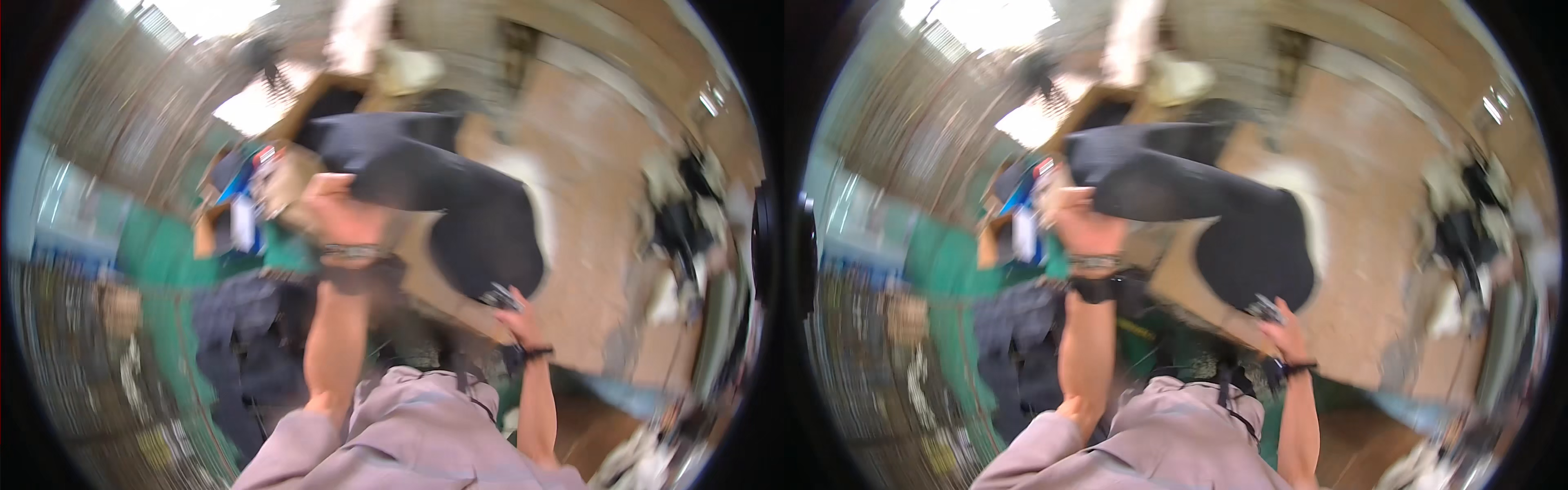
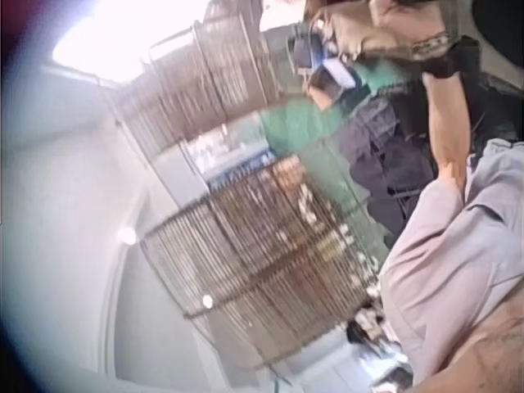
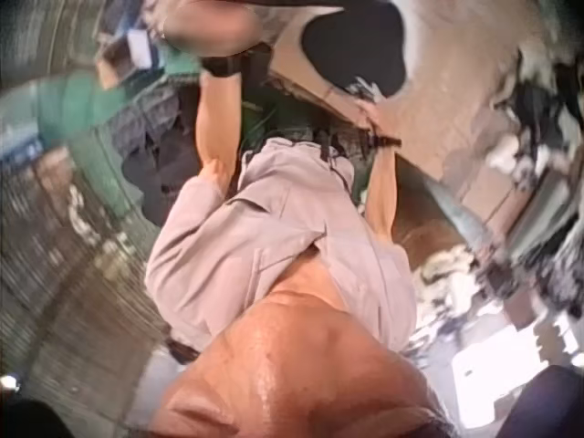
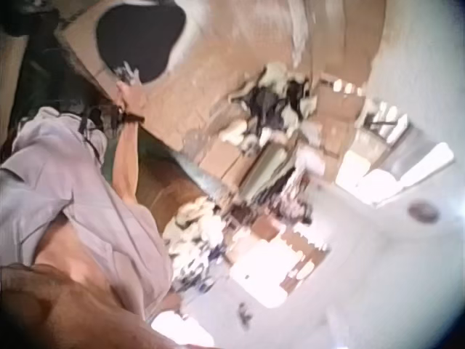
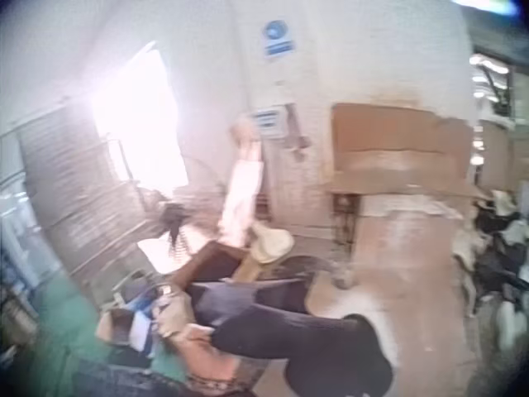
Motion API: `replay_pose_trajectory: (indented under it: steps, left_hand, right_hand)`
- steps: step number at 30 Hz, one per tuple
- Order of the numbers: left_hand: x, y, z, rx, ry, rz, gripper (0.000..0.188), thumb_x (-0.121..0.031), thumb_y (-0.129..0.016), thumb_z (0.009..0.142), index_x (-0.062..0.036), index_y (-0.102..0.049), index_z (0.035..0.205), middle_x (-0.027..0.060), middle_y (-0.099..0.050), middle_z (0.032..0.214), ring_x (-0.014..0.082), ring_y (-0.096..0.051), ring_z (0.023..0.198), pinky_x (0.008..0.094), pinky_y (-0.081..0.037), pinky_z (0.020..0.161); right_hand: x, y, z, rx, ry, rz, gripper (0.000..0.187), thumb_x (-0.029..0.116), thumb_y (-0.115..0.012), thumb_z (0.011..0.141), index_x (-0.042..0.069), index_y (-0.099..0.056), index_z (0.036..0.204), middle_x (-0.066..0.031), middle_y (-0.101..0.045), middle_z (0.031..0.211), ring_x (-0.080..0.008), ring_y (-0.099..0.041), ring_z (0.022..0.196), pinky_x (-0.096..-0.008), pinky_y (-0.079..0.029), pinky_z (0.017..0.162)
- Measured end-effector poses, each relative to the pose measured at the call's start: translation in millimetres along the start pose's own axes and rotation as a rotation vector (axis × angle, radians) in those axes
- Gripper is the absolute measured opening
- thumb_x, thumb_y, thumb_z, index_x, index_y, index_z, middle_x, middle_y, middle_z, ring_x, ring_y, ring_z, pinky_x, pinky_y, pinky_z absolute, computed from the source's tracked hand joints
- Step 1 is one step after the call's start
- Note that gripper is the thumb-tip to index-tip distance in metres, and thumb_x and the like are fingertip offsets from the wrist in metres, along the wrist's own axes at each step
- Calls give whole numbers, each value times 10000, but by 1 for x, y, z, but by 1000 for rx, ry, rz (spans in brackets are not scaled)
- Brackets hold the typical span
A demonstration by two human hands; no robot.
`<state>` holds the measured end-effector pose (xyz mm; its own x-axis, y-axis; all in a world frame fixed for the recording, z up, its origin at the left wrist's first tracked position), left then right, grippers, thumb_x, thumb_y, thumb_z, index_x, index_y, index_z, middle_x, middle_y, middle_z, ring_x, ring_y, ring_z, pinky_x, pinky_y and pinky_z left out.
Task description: The person repeatedly picks up black, heart-shaped parts from a wire rack, places them on a cardboard surface, and sprays them with a handheld spray gun. After spraying, the person returns the parts to the rack and repeats the process with new items.
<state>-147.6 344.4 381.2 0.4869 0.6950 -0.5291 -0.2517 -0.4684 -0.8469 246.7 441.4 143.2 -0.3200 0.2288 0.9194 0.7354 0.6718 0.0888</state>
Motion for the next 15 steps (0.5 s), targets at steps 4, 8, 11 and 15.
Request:
replay_pose_trajectory:
  steps: [4,8,11,15]
  left_hand:
    - [-64,60,-51,-79,110,-302,286,-52,-520,727,4,-642,980,110,-690,996,295,-670,967,433,-527,938]
    - [-137,150,-92,-157,-42,-385,346,-80,-510,733,28,-643,1033,143,-698,1055,317,-668,1009,436,-518,950]
    - [-183,207,-96,-277,-70,-408,279,-103,-529,729,9,-645,956,140,-710,986,328,-677,939,439,-518,917]
    - [-234,308,-68,-375,-106,-369,169,-110,-550,712,-19,-621,834,118,-692,909,323,-672,891,437,-513,890]
  right_hand:
    - [33,-42,-61,75,-171,-83,875,3,-697,778,11,-296,1556,-29,-614,881,-102,-566,678,-255,-484,601]
    - [49,-75,-94,122,-137,-350,869,31,-703,738,-63,-328,1516,-27,-584,824,-131,-532,660,-297,-481,612]
    - [59,-104,-104,139,-69,-436,844,29,-727,739,-66,-366,1496,-25,-600,844,-113,-533,707,-268,-479,646]
    - [62,-149,-107,143,-188,-458,844,-13,-708,748,-51,-351,1511,-43,-636,908,-128,-579,752,-264,-505,702]
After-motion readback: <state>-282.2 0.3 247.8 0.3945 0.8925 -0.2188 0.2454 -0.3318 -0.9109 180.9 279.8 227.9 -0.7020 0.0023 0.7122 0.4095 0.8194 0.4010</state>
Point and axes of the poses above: each hand's wrist, its own z-axis towards the middle knuckle, its own y-axis out of the back of the hand, x = y × z, the point moved 6 cm from there along z, towards the middle knuckle
